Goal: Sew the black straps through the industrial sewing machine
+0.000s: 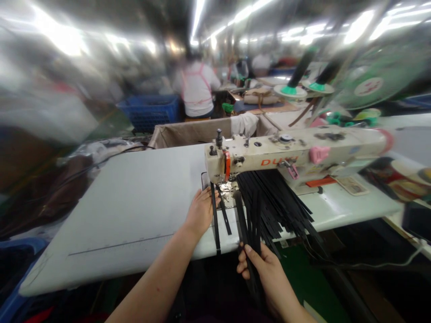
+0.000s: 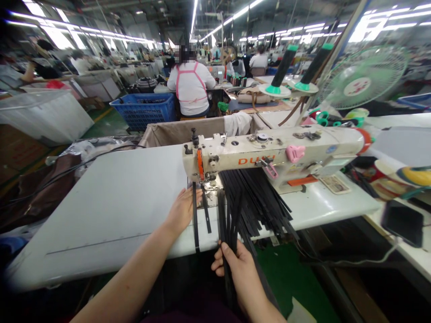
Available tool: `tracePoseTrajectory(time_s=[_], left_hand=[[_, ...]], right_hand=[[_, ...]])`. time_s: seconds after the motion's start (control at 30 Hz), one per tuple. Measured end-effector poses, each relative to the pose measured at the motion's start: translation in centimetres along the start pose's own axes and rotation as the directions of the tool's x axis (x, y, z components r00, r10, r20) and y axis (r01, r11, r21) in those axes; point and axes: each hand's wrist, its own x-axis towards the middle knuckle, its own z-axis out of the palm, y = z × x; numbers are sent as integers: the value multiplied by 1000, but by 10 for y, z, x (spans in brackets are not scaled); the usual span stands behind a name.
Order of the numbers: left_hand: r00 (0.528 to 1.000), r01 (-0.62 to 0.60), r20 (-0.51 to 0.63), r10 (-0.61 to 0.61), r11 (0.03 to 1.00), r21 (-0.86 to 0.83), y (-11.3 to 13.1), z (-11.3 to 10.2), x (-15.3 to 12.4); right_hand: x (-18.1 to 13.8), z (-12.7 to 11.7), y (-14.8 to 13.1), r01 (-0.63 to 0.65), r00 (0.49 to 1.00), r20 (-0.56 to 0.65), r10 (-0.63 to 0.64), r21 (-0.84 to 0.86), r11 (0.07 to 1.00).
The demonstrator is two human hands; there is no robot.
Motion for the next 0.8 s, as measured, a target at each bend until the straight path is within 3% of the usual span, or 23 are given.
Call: tracePoseTrajectory(time_s=[0.8], left_hand=[[998,-38,-56,37,999,-13,0,1,1]], right_hand=[[-2,1,2,-21,1000,-3,21,-55,998]])
